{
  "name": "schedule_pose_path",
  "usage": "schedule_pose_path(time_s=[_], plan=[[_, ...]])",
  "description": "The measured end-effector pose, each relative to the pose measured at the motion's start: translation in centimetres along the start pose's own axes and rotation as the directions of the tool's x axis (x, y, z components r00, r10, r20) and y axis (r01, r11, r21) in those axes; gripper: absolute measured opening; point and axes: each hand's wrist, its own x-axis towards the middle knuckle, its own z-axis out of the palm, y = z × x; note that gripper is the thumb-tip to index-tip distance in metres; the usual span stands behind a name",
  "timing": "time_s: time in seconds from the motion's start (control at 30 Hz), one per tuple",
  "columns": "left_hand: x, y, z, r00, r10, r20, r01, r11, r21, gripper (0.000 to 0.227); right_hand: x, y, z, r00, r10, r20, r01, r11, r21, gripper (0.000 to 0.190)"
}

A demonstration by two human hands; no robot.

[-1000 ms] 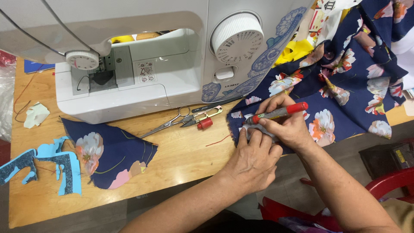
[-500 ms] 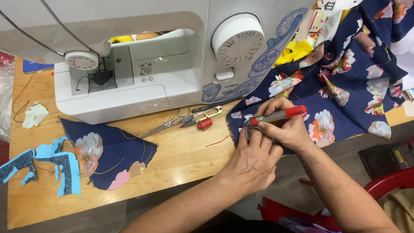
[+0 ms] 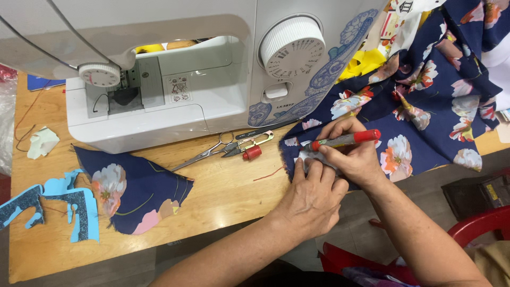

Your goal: The person uses a red marker to trace the outline of a white paper pattern onto a piece of dark blue floral fabric. The person holds the pattern steady with one hand while drawing with the other. After completing the outline, the person removes the paper pattern from the fabric.

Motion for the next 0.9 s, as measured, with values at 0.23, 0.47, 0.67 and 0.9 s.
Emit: schedule_pose_path(time_s=[0.23, 0.47, 0.67, 0.9], plan=[[0.1, -0.1, -0.2, 1.0, 0.019, -0.004, -0.019, 1.0, 0.017, 0.043, -0.1, 0.5, -0.3, 0.998, -0.03, 0.05, 0.028, 0.999, 0.03, 0.023], [0.2, 0.0, 0.2, 1.0, -0.024, 0.017, 0.024, 0.999, -0.034, 0.043, 0.2, 1.5, -0.4, 0.979, -0.006, -0.203, 0.029, 0.993, 0.111, 0.031], [0.3, 0.3, 0.2, 0.997, -0.049, 0.051, 0.051, 0.998, -0.033, 0.052, 0.0, 0.6, -0.4, 0.997, 0.031, -0.068, -0.027, 0.998, 0.061, 0.028], [0.4, 0.2, 0.4, 0.997, -0.039, 0.069, 0.039, 0.999, -0.002, 0.054, 0.1, 0.8, -0.4, 0.996, 0.065, -0.057, -0.063, 0.997, 0.037, 0.028]])
